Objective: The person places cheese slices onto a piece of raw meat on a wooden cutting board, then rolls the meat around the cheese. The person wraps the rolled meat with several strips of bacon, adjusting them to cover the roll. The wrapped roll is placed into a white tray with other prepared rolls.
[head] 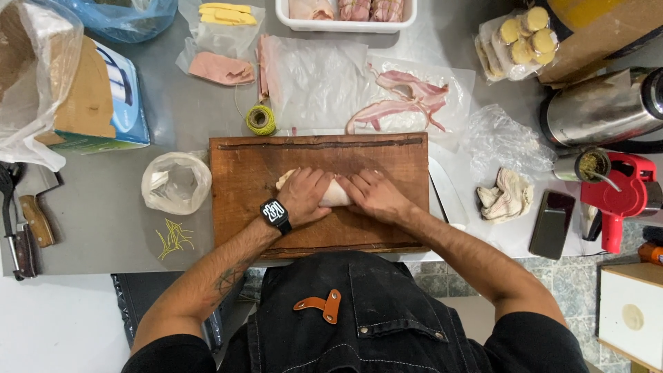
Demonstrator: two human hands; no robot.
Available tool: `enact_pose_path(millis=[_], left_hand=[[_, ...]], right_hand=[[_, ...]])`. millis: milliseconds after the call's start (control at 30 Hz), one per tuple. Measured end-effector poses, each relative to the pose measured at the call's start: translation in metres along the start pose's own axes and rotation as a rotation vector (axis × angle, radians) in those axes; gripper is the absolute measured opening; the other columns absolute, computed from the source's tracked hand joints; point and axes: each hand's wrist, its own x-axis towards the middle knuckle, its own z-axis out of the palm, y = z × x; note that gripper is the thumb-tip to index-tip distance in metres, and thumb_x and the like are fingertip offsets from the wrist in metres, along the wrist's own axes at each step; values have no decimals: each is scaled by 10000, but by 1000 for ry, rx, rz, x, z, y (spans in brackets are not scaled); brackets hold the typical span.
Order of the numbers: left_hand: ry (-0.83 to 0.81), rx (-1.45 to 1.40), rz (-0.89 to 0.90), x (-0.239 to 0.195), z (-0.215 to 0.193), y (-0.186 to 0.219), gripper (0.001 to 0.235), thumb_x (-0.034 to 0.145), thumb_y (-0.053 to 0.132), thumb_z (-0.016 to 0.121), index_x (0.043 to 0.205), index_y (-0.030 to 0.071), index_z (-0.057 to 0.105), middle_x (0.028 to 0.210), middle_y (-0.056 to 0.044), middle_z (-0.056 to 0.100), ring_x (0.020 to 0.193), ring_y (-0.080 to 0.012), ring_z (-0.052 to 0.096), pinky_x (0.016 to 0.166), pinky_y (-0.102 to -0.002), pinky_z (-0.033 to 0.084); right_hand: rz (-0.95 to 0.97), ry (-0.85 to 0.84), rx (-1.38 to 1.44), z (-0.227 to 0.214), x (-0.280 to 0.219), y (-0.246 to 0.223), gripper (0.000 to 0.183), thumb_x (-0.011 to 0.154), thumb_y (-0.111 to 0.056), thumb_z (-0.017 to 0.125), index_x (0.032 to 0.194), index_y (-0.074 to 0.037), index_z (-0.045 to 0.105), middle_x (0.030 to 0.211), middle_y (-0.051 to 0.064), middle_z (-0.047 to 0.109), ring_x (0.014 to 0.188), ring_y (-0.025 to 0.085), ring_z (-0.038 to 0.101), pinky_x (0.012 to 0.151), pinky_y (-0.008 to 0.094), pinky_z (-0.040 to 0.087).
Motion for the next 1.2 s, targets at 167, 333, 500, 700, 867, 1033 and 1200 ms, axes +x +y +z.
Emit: enact_pose_path(millis=[167,333,500,700,867,1033,1200], left_hand=[[-3,-15,-11,-14,-1,22,800,781,498,851,1355,5,592,1053,-133,588,996,-355,639,850,-490,525],[22,8,-13,-23,4,37,842,733,500,889,1348,4,597,1035,-130,593,966,-346,642,815,-489,532],[216,-150,-59,-23,-17,41,1041,719,306,947,1576,-26,459,1323,-256,599,1137,-452,645,946,-536,559],[496,-529,-313,-85,-56,34,1177,719,439,1035,1640,-7,454,1435,-280,580,1370,-488,569,1188,-569,453],[556,-546,-699,-113,-24,48,433,987,95,750,1407,7,698,1277,-197,738,1158,-388,740,964,-428,639],[388,-360,-550,-95,-13,58,659,832,-56,750,1479,-18,633,1348,-270,680,1197,-489,686,1039,-566,570],[441,-275,-681,-96,34,55,403,881,-11,717,1282,-23,749,1089,-173,726,1019,-399,731,907,-472,594]], right_hand=[[13,11,13,17,-24,-18,466,978,-317,712,1315,4,709,1025,160,709,885,309,699,831,412,601],[15,16,58,18,-36,-23,489,1052,-382,625,1369,-16,696,1065,145,705,933,283,705,862,395,601],[218,24,230,10,-34,-21,685,924,-500,786,1455,-84,667,1235,137,706,1090,333,686,942,454,563],[254,28,139,-14,-22,-35,765,791,-489,899,1430,-114,706,1263,97,734,1198,317,695,1029,443,535],[342,-144,-21,-31,18,-63,1005,624,-684,902,1435,-128,696,1298,78,749,1228,300,697,1053,452,539],[266,-253,89,2,59,-78,963,693,-577,901,1492,-119,624,1331,115,723,1214,338,710,1003,487,569],[200,-320,11,6,67,-81,845,706,-491,902,1441,-155,656,1113,68,730,1040,308,761,919,443,589]])
